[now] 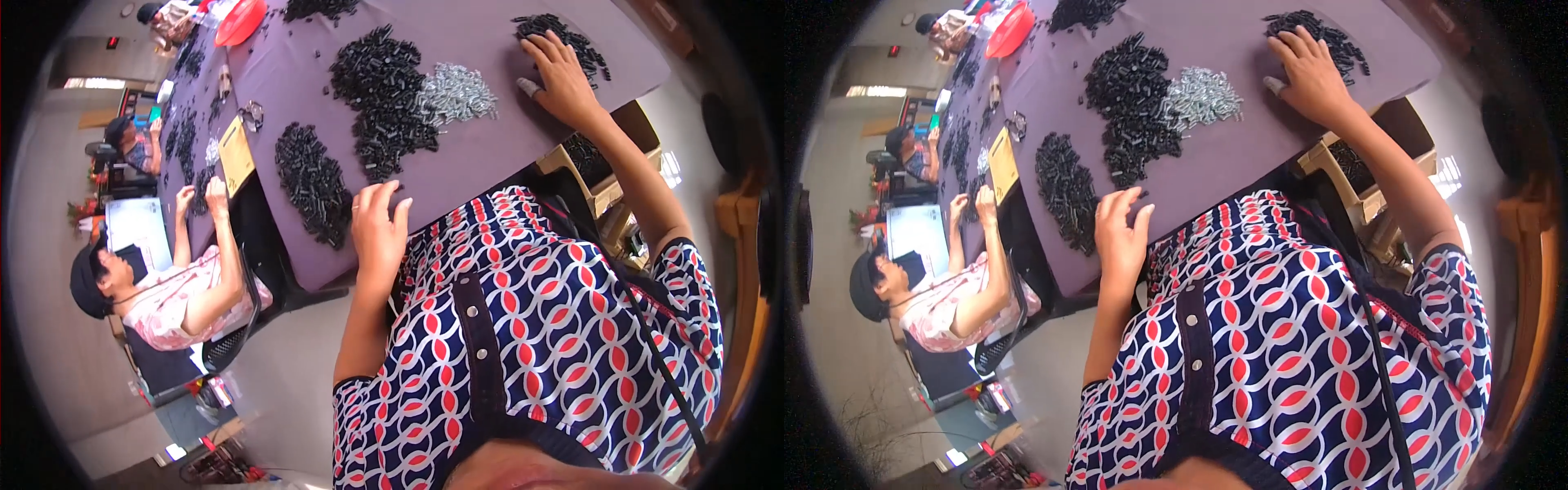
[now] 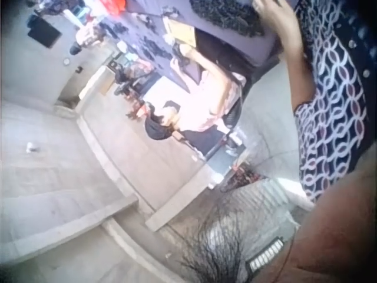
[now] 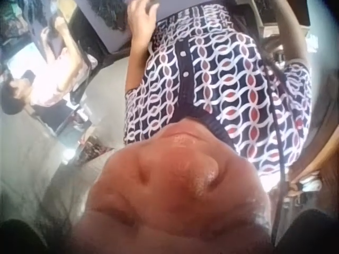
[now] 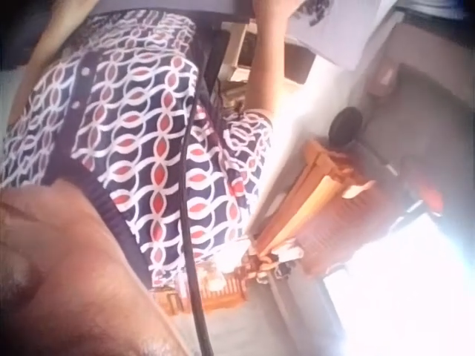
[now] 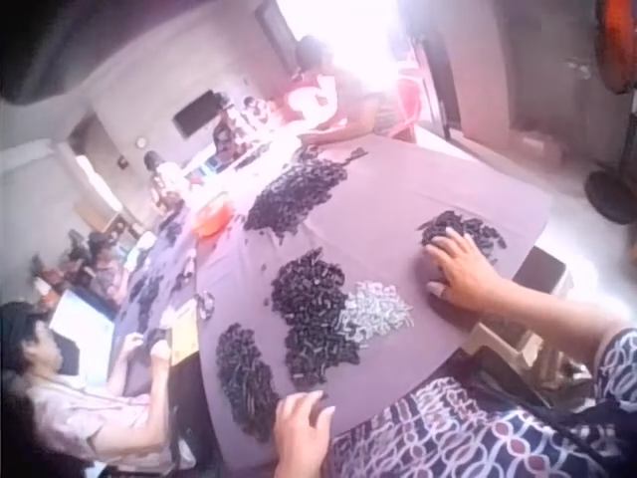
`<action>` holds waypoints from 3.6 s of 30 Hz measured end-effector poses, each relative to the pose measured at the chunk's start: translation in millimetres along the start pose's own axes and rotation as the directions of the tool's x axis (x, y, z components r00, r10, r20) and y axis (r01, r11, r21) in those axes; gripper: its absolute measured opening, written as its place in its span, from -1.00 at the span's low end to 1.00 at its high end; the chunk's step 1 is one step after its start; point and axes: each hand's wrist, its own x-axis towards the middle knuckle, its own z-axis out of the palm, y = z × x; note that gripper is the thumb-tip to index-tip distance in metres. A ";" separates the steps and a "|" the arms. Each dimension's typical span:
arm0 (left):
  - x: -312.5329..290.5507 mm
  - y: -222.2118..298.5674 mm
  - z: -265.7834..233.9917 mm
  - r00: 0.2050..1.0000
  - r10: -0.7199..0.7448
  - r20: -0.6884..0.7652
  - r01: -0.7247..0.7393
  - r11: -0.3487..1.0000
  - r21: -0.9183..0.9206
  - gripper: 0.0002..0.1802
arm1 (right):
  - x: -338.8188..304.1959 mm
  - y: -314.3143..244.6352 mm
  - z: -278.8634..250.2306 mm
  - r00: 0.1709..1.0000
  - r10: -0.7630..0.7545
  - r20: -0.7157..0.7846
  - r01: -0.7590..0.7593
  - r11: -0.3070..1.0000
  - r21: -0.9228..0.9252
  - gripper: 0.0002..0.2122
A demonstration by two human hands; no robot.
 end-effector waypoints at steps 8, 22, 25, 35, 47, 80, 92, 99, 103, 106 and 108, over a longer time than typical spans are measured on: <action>2.9 -12.3 9.2 0.999 -0.033 -0.010 0.033 0.999 -0.020 -0.87 | -13.9 -84.4 -11.1 0.908 -0.404 -0.111 0.414 0.823 0.390 -0.49; 3.7 -21.2 14.6 0.996 -0.070 -0.049 0.060 0.983 -0.173 -0.92 | -3.7 -124.1 9.6 0.899 -0.434 -0.062 0.415 0.798 0.438 -0.78; 16.5 -25.4 9.7 0.979 -0.147 -0.142 0.118 0.973 -0.196 -0.82 | -5.4 -122.4 14.1 0.903 -0.426 -0.057 0.403 0.795 0.453 -0.78; 41.1 -41.3 5.1 0.990 -0.128 -0.049 0.129 0.992 0.007 -0.84 | -6.9 -121.2 13.8 0.946 -0.313 -0.083 0.308 0.788 0.532 -0.78; 32.0 -14.2 12.5 0.936 -0.328 0.126 0.313 0.612 -0.726 -0.88 | -9.3 -126.9 10.8 0.931 -0.362 -0.056 0.335 0.779 0.530 -0.73; -7.4 10.8 28.5 0.839 -0.234 0.491 0.519 0.075 -0.851 -0.80 | -23.5 -141.8 -24.7 0.698 -0.505 0.507 -0.462 0.224 0.858 -0.87; -19.5 14.6 7.4 0.793 -0.066 0.605 0.609 0.102 -0.787 -0.78 | -26.4 -147.9 -23.3 0.566 -0.675 0.473 -0.680 -0.058 0.731 -0.79; -20.8 5.0 0.6 0.845 -0.230 0.484 0.520 0.140 -0.842 -0.74 | -12.6 -163.7 -30.7 0.710 -0.526 0.467 -0.392 0.256 0.884 -0.89; -18.3 -3.9 1.7 0.832 -0.382 0.402 0.459 0.068 -0.886 -0.72 | 8.7 -184.9 -28.6 0.766 -0.641 0.047 0.374 0.504 0.778 -0.68; -19.3 -12.9 0.0 0.851 -0.377 0.366 0.415 0.055 -0.908 -0.72 | 15.6 -201.6 -1.8 0.727 -0.687 0.010 0.503 0.543 0.672 -0.74; -21.2 -12.2 -1.0 0.844 -0.388 0.370 0.417 0.042 -0.908 -0.73 | 15.3 -207.6 7.1 0.696 -0.718 -0.011 0.593 0.566 0.573 -0.90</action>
